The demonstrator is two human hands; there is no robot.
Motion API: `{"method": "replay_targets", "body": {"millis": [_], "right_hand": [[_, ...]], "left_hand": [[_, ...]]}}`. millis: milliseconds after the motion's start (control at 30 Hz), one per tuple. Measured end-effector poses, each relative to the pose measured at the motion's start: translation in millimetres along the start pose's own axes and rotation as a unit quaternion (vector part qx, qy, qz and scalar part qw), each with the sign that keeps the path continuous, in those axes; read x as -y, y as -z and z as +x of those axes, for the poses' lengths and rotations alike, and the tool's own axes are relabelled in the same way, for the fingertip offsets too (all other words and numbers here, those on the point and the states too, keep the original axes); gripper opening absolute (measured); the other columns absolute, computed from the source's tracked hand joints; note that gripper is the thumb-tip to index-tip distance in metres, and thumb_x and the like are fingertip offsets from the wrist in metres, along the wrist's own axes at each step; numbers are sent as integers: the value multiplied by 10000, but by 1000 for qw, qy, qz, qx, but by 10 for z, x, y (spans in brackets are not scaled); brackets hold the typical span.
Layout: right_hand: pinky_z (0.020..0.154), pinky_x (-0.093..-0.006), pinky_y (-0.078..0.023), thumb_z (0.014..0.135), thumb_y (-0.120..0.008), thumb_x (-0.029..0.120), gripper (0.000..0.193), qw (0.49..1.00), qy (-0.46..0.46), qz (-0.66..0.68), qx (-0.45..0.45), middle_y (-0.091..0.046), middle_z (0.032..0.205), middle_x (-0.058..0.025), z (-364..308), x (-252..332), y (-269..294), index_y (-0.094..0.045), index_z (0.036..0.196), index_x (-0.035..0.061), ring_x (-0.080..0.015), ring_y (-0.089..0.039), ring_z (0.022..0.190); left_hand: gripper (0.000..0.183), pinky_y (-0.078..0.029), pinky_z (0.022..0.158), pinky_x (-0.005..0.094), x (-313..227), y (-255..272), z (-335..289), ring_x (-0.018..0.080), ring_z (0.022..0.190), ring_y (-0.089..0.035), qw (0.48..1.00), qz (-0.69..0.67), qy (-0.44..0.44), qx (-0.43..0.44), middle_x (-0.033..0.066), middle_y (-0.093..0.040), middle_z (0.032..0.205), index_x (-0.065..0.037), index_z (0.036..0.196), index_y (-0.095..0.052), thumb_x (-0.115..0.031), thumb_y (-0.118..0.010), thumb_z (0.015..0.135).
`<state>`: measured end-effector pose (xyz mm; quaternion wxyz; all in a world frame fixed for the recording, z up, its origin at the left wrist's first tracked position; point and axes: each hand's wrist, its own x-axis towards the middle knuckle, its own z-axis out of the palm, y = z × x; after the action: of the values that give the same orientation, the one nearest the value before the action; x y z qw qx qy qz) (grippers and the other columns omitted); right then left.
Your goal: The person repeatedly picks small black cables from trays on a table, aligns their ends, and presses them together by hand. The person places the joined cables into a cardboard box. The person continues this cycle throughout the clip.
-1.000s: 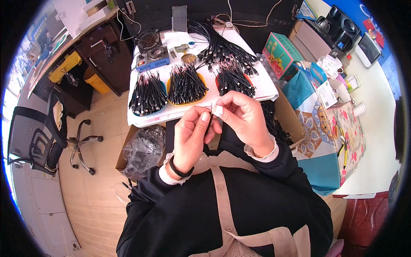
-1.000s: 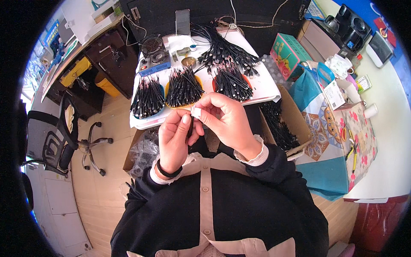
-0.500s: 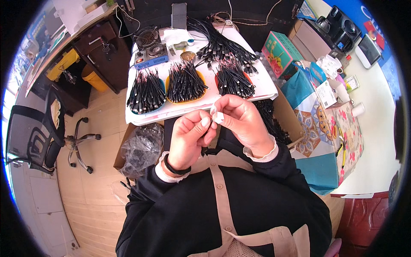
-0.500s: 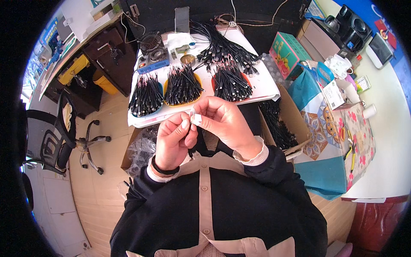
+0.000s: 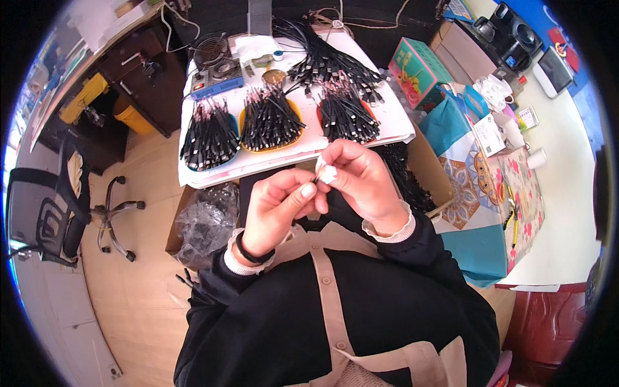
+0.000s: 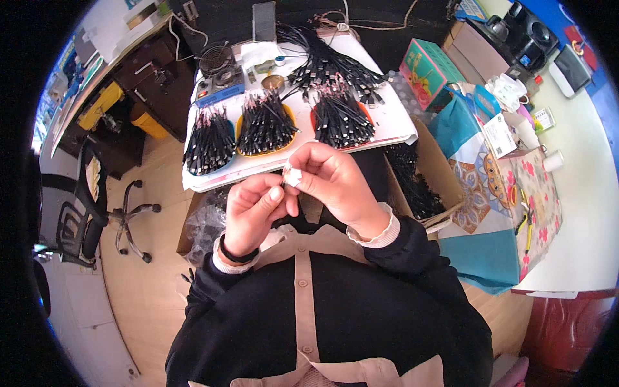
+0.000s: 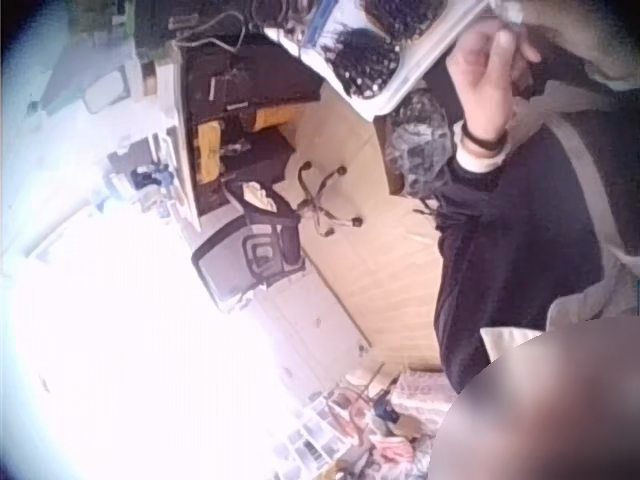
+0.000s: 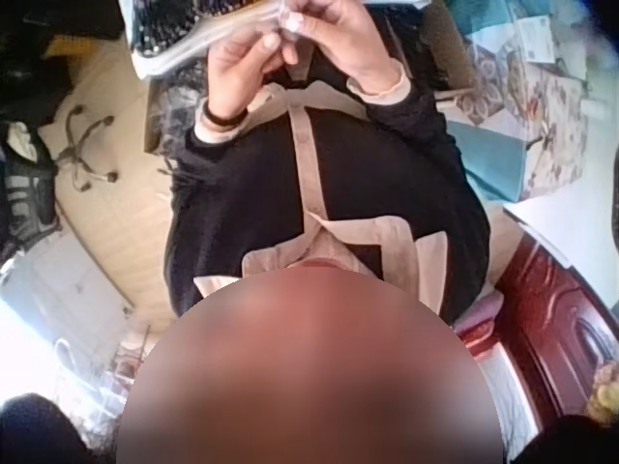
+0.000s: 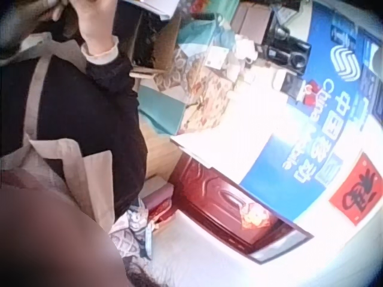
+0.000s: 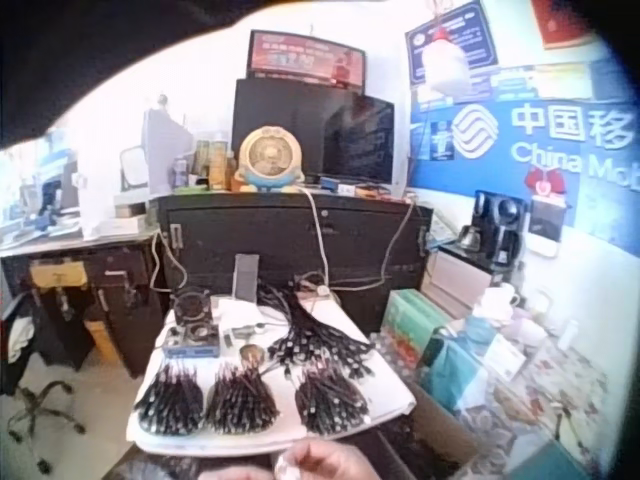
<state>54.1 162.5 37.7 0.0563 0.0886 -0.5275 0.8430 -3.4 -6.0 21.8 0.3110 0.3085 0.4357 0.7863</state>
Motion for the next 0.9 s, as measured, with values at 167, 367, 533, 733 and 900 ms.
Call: {"method": "replay_targets", "body": {"millis": [167,367,533,733,900], "right_hand": [[661,-293,-496,896,-594,138,229,957,-161,239,14,-565,987,-62,1,-154,113,-526,1080,20,-164,-594,742],[713,-217,-439,933,-596,198,235,992,-99,-75,-8,-577,967,3,191,-111,537,-544,1097,37,-87,-545,803],[660,-357,-500,813,-663,113,133,732,67,-656,-171,-637,790,-139,706,171,1338,-613,881,10,-276,-638,711],[696,-414,-505,760,-668,134,121,695,18,-706,-130,-660,759,-156,1091,63,1751,-646,768,15,-326,-649,742],[695,-396,-518,734,-685,141,128,701,-18,-706,-97,-675,739,-150,1214,61,1803,-664,732,15,-315,-666,735]], "left_hand": [[157,-391,544,157,94,24,14,54,642,-544,992,123,-24,-21,80,-660,786,43,1033,-639,-58,-547,955],[156,-425,570,176,218,112,152,45,626,-527,995,72,34,-58,43,-651,767,32,1032,-649,-65,-550,959],[174,-277,467,163,294,209,244,9,520,-363,996,23,21,-81,45,-642,762,40,1046,-619,-87,-523,977],[182,-297,480,168,368,253,270,31,524,-398,994,3,22,-106,63,-661,783,37,1049,-623,-99,-524,979],[183,-459,605,225,351,244,284,130,669,-585,984,-34,38,-172,119,-674,871,23,1030,-622,-106,-500,986]]}}
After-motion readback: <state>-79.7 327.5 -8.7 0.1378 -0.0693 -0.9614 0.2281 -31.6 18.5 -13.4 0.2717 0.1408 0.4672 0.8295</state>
